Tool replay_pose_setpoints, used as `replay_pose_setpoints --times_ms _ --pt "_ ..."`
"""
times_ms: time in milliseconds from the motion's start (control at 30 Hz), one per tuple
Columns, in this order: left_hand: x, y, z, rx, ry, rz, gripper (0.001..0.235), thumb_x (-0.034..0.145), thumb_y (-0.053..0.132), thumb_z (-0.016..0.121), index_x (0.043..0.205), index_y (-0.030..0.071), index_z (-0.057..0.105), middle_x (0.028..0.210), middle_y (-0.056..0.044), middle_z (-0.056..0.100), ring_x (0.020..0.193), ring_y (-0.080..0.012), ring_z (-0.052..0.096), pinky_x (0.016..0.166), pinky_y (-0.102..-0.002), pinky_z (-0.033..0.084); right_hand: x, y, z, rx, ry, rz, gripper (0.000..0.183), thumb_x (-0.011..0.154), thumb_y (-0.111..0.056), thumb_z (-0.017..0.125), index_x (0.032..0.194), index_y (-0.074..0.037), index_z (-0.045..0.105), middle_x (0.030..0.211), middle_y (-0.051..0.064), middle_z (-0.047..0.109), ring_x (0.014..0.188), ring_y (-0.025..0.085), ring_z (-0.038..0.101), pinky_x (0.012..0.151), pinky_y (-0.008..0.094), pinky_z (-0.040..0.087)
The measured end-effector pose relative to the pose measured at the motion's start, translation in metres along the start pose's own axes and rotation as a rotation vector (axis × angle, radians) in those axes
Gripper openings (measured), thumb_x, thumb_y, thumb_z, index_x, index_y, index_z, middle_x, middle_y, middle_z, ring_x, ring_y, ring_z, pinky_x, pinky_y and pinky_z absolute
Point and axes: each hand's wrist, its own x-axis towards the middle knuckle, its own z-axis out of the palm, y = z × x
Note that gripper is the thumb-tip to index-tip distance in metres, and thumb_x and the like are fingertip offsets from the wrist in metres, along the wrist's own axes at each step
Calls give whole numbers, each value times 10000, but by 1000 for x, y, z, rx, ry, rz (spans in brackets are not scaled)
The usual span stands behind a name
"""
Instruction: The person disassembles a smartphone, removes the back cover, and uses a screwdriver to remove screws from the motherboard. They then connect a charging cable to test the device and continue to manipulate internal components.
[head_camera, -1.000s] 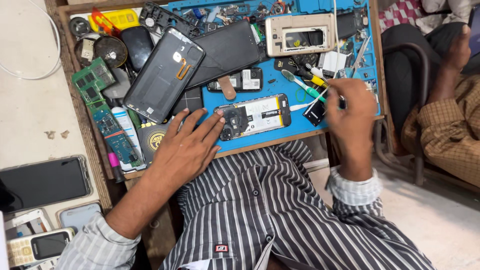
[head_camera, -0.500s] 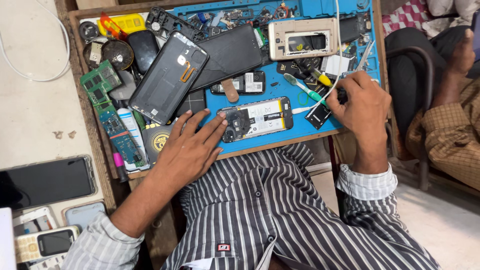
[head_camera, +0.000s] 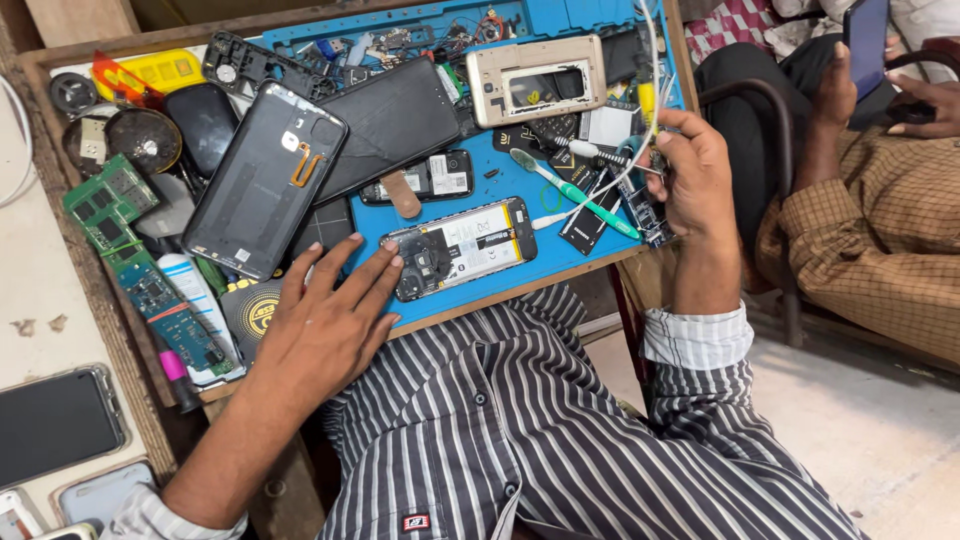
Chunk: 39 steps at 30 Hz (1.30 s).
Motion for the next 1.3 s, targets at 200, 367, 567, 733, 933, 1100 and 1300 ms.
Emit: replay_pose_setpoints --times_ms 200,367,567,733,933,1100,1300 --pt "-1 -1 1 11 -13 -2 537 911 364 627 1373 90 622 1476 -22 545 1388 -286 430 1171 -508 305 -7 -6 4 -152 -131 -64 421 1027 3 654 1436 66 572 922 57 653 709 86 638 587 187 507" --pt "-1 -1 3 13 -28 -8 538 913 377 622 1372 96 621 1489 -16 536 1390 -285 422 1170 -518 300 -5 -1 -1 74 -163 2 401 1002 35 585 1395 115 561 1023 120 716 838 184 738 667 239 596" --pt "-2 -2 5 18 -30 -8 535 921 387 618 1377 107 620 1496 -11 528 1393 -279 420 1175 -520 293 2 3 -14 279 -187 73 398 1012 57 523 1400 132 568 1048 147 701 937 263 756 765 279 638" --pt "-2 -2 6 12 -30 -11 531 922 379 620 1380 108 620 1492 -13 530 1399 -279 419 1181 -519 282 3 -4 -13 421 -164 74 389 996 64 467 1378 114 523 1076 181 688 1057 356 752 885 339 654" --pt "-2 -2 6 16 -33 -11 532 921 368 618 1387 111 616 1493 -16 529 1404 -281 415 1187 -523 269 8 -20 -4 340 -138 -13 425 934 70 423 1359 78 452 1211 290 697 1148 393 747 892 396 662" --pt "-2 -1 6 19 -41 -15 535 919 369 616 1389 114 613 1491 -13 529 1405 -278 413 1188 -526 261 10 -16 -23 237 -52 -108 430 959 80 434 1386 43 410 1203 267 692 1093 360 759 842 355 669" --pt "-2 -1 5 9 -17 -10 538 924 371 628 1391 103 614 1491 -13 529 1403 -281 418 1188 -534 272 1 7 -76 -809 167 -483 372 981 38 449 1285 74 660 1039 175 739 897 207 718 819 278 562"
